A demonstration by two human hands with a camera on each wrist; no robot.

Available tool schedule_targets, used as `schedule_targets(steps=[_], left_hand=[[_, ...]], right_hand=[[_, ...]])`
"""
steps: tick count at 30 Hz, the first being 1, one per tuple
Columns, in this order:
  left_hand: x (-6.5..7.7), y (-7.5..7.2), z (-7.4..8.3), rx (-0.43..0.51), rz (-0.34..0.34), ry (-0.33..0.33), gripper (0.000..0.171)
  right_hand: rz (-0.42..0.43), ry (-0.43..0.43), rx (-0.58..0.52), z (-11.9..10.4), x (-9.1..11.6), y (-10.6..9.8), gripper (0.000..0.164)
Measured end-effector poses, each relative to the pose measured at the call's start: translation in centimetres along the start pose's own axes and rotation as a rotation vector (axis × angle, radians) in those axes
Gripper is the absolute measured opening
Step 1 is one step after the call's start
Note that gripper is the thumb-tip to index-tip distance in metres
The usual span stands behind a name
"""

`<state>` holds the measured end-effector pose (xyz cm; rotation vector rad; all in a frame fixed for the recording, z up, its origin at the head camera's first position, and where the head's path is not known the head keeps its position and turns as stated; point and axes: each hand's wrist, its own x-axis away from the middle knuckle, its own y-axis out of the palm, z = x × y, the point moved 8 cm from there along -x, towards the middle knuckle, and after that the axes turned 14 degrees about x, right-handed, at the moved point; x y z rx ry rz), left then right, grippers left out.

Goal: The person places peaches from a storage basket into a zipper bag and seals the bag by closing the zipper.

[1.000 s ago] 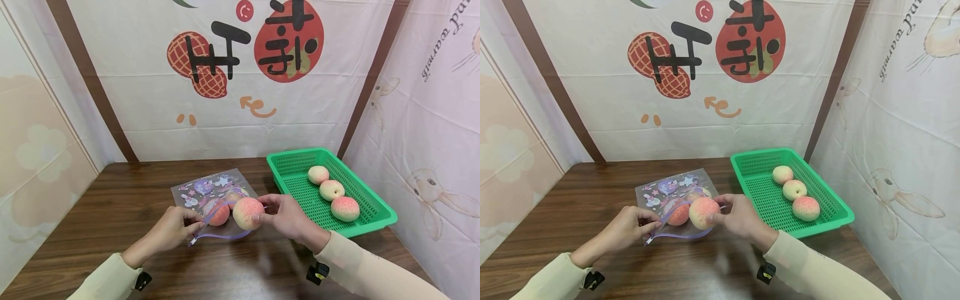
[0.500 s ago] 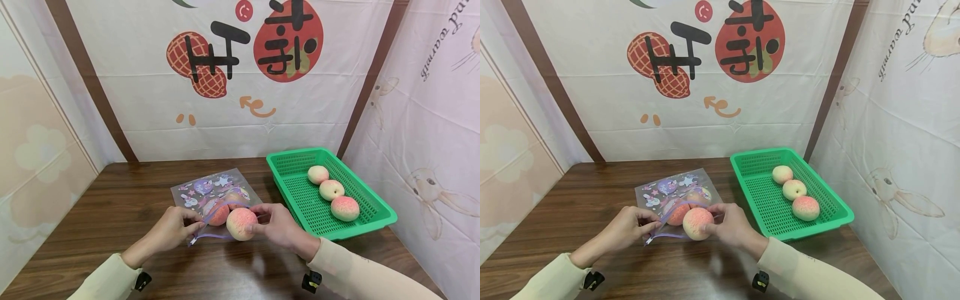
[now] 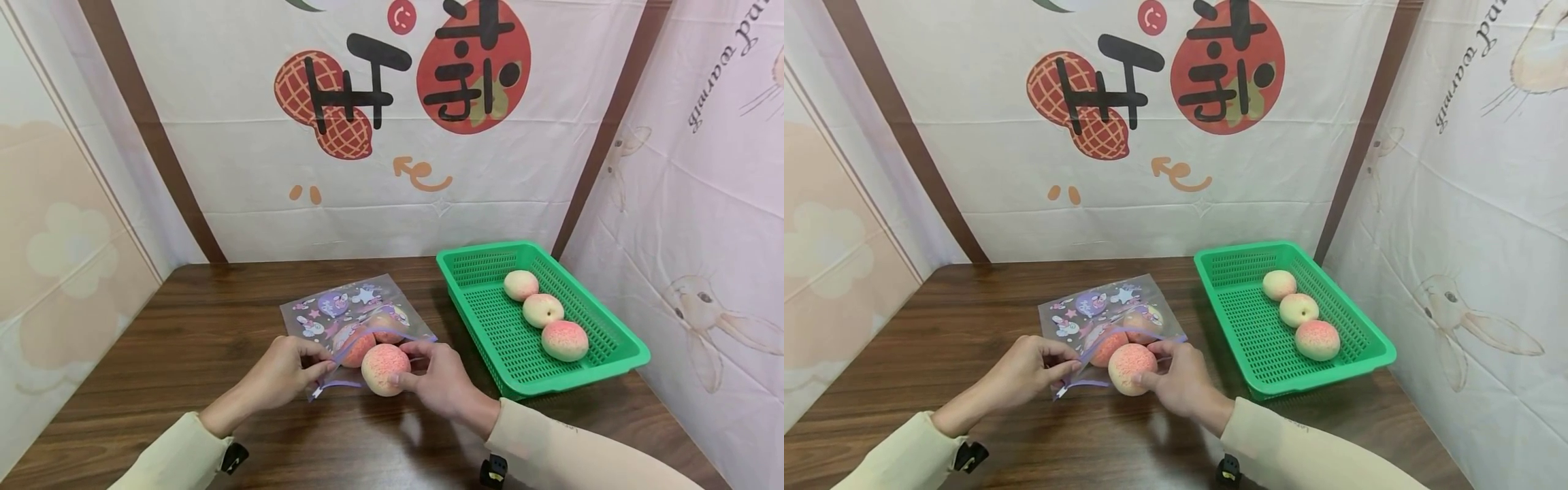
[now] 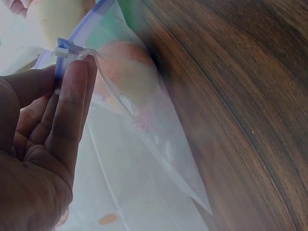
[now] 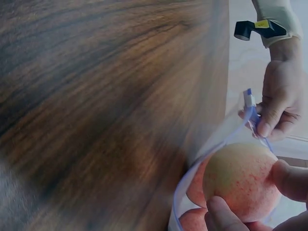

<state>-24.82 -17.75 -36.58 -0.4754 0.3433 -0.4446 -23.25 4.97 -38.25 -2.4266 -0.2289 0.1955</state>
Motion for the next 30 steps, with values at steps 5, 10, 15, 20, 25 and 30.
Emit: schedule_targets(steps=[5,10,15,20,25,30], left_hand=[[0.0,0.0,0.0,0.002,-0.004,-0.004,0.018],[0.0,0.0,-0.1,0.0,-0.003,-0.003,0.019],[0.0,0.0,-0.1,-0.001,0.0,-0.001,0.018],[0.0,0.0,-0.1,0.003,-0.001,0.001,0.018],[0.0,0.0,0.0,0.001,0.001,0.003,0.018],[-0.1,0.0,-0.1,-0.006,0.002,0.0,0.018]], right_hand=[[0.022,0.004,0.027,0.3,-0.2,0.6,0.043],[0.048,-0.013,0.051,0.2,-0.2,1.0,0.042],[0.062,-0.019,0.053,0.0,-0.2,1.2,0.042],[0.073,-0.021,0.036,-0.1,-0.4,1.5,0.041],[0.08,-0.013,0.021,-0.2,-0.5,1.9,0.043],[0.101,-0.012,0.008,-0.3,-0.7,2.2,0.045]])
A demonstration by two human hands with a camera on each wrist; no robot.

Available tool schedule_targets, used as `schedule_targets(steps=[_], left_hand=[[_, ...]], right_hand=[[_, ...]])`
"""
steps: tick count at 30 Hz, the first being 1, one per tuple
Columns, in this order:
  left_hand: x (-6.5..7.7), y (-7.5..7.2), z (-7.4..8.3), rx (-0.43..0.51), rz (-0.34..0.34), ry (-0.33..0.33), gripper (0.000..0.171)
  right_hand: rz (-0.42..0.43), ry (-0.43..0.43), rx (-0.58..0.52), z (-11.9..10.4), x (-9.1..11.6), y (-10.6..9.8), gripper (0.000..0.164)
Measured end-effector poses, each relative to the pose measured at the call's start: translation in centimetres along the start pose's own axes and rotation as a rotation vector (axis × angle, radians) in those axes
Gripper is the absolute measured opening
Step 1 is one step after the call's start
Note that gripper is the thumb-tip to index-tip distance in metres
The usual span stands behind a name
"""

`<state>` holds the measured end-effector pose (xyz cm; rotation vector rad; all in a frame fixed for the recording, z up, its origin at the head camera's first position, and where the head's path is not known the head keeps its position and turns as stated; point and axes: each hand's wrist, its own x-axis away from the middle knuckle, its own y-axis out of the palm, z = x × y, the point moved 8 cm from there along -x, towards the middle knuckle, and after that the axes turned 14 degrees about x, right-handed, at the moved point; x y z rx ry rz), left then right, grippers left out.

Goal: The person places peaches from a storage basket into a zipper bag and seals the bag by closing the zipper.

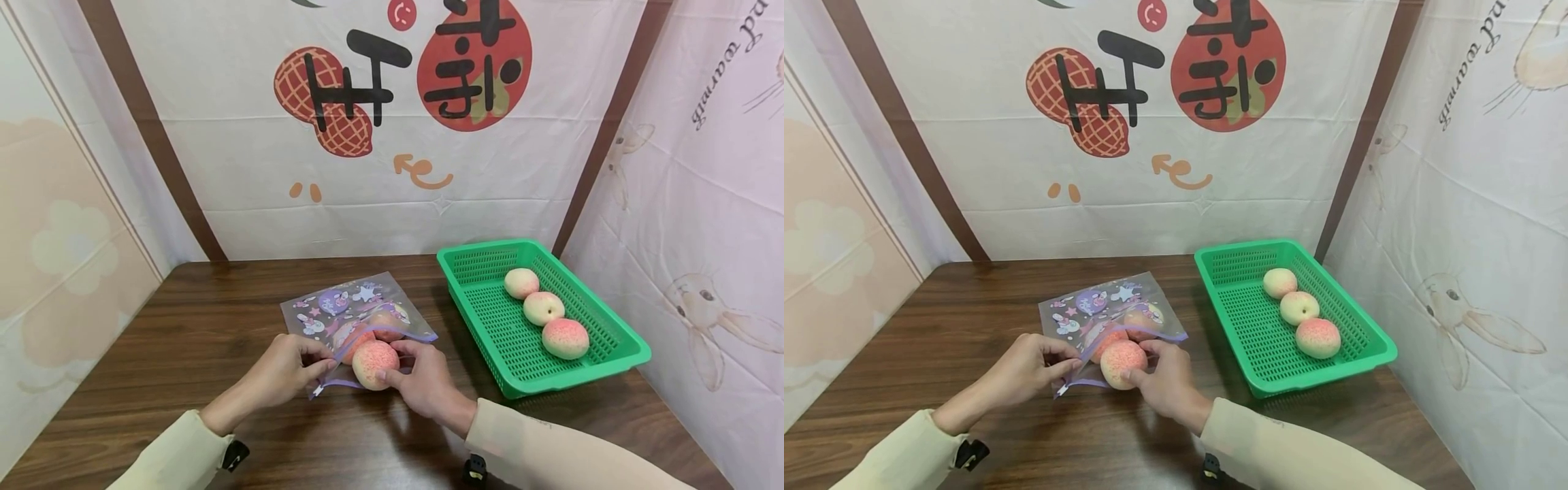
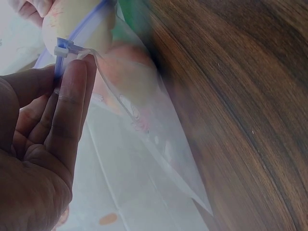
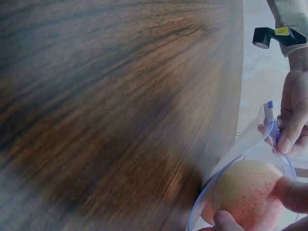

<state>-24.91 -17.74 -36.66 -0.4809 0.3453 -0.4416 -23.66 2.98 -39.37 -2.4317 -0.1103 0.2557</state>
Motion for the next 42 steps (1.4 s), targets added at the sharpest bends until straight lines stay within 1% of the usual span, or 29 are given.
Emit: schedule_targets(steps=[8,12,18,23,26,30,34,42], left_hand=[[0.0,0.0,0.1,-0.004,0.005,0.003,0.018],[0.0,0.0,0.1,0.011,-0.001,0.002,0.018],[0.0,0.1,0.2,0.007,-0.009,0.016,0.016],[-0.1,0.0,0.0,-0.001,-0.011,0.004,0.014],[-0.1,0.0,0.1,-0.001,-0.01,0.005,0.013],[-0.1,-0.1,0.3,-0.001,-0.009,0.025,0.012],[-0.1,0.0,0.4,0.007,-0.013,0.026,0.013],[0.0,0.1,0.4,0.009,-0.021,0.034,0.014]], right_hand=[[0.033,-0.008,-0.012,-0.3,-0.1,0.6,0.046],[0.043,-0.013,-0.017,-0.5,-0.2,1.0,0.046],[0.065,-0.019,-0.037,-0.8,-0.7,1.7,0.046],[0.082,0.006,-0.045,-0.7,-1.2,2.1,0.046],[0.093,0.026,-0.025,-0.7,-1.5,2.3,0.046],[0.107,0.045,-0.002,-0.6,-1.7,2.7,0.047],[0.119,0.062,0.012,-0.6,-1.9,3.2,0.047],[0.151,0.026,0.046,-1.1,-2.3,3.6,0.037]])
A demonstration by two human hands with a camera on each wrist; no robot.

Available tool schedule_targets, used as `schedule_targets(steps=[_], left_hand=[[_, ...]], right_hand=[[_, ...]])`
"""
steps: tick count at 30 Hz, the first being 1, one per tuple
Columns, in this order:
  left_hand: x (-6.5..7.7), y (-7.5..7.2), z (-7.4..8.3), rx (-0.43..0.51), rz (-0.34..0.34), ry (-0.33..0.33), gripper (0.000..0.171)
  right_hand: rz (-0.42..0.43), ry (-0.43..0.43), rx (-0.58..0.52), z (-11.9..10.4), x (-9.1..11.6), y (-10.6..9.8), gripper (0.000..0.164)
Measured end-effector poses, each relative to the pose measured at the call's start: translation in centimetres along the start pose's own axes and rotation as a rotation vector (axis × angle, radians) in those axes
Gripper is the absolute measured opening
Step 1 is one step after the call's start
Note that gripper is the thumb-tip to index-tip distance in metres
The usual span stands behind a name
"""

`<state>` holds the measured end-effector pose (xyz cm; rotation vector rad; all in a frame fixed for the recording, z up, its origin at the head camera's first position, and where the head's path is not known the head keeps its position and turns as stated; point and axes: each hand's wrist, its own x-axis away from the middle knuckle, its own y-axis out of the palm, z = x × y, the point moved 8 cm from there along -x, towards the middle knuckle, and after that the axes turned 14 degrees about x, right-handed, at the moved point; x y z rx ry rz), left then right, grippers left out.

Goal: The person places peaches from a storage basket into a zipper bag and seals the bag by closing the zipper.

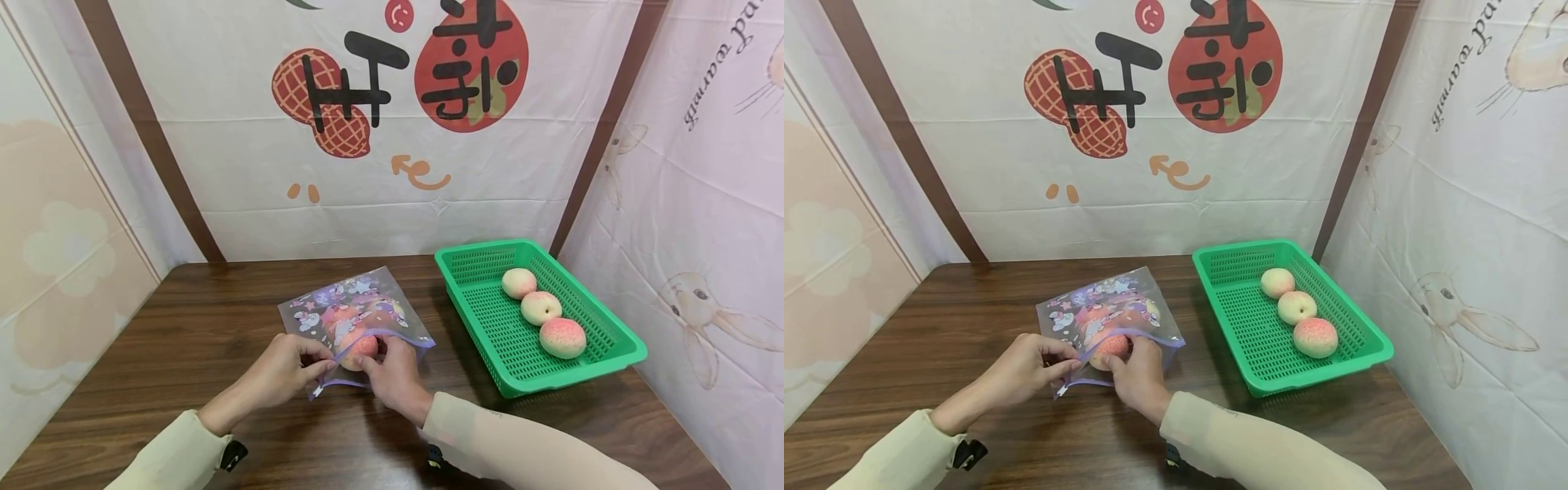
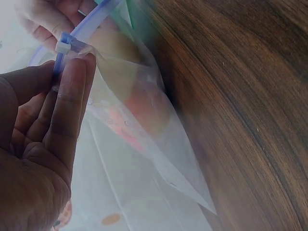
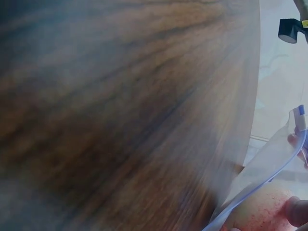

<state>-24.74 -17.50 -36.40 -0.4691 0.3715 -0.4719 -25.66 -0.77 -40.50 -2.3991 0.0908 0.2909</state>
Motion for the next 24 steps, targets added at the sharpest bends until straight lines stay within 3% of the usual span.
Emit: schedule_targets(steps=[5,16,24], left_hand=[[0.0,0.1,0.1,-0.008,-0.001,0.006,0.013],[0.1,0.0,0.2,0.014,-0.002,0.016,0.014],[0.3,-0.1,-0.2,0.054,0.0,-0.008,0.013]], right_hand=[[0.009,-0.004,-0.001,-0.2,-0.5,0.4,0.036],[0.021,-0.01,0.047,-0.6,-1.5,1.4,0.017],[-0.015,0.015,0.075,-0.5,-1.6,1.9,0.043]])
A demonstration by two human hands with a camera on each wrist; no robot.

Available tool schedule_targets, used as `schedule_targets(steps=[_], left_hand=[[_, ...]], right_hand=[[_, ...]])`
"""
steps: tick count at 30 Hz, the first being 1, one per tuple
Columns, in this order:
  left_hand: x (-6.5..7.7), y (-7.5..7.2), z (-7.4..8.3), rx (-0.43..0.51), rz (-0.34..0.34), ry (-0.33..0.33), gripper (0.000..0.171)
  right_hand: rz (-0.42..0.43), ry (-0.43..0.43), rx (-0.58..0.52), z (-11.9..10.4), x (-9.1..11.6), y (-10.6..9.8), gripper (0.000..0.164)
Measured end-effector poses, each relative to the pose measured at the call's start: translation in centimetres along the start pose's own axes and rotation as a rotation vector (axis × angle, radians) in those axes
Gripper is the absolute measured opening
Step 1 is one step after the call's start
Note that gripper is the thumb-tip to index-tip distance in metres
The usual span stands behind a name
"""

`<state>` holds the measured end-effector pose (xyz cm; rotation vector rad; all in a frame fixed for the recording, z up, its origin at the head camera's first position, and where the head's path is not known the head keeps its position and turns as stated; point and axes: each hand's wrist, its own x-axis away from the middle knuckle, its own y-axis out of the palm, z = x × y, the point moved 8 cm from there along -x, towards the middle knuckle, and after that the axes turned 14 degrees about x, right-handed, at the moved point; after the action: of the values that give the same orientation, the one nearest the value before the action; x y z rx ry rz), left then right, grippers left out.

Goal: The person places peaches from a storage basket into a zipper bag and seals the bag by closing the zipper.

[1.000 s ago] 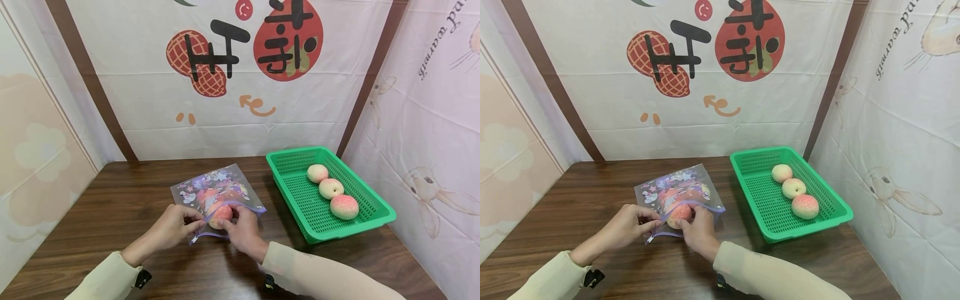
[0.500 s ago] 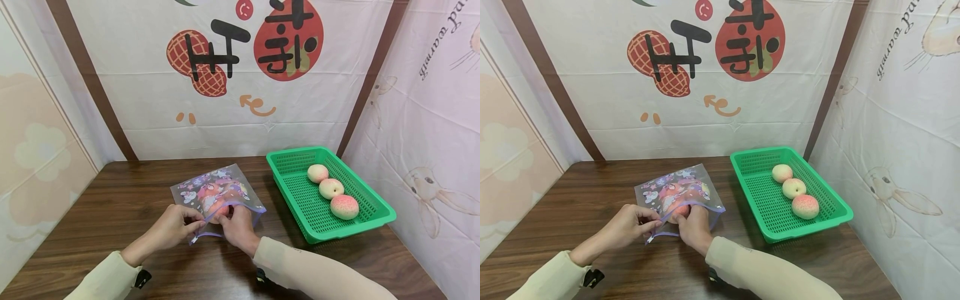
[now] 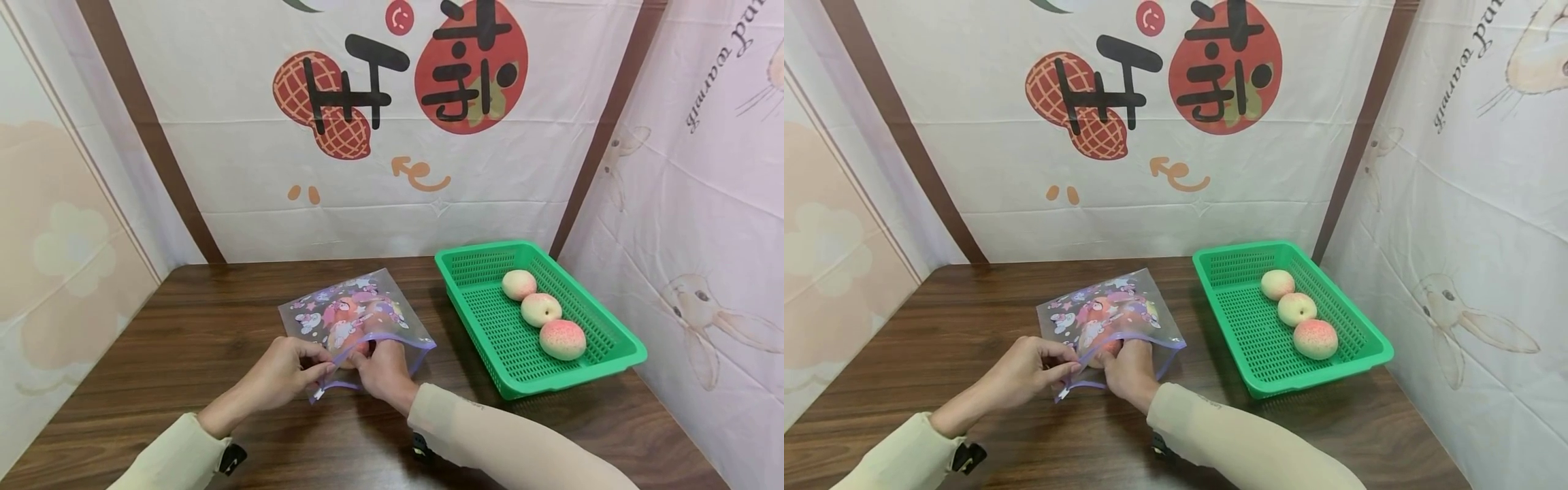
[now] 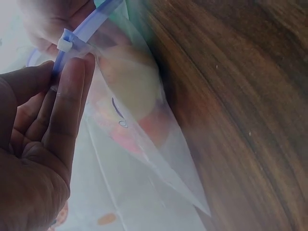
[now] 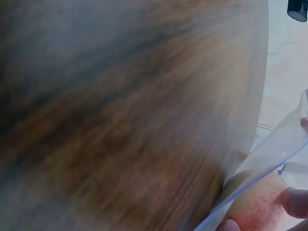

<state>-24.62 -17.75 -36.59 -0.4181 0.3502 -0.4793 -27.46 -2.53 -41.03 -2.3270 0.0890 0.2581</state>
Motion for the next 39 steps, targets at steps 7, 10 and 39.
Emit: schedule_targets(steps=[7,10,39], left_hand=[[-0.2,-0.3,-0.1,-0.012,0.026,-0.007,0.014],[-0.3,-0.3,-0.3,-0.002,0.024,-0.02,0.015],[-0.9,-0.9,-2.2,0.29,0.062,-0.209,0.017]], right_hand=[[-0.049,-0.03,0.066,-0.2,0.5,-0.4,0.044],[-0.063,-0.041,0.075,-0.2,0.9,-0.7,0.045],[-0.133,-0.149,0.007,0.0,4.6,-7.7,0.049]])
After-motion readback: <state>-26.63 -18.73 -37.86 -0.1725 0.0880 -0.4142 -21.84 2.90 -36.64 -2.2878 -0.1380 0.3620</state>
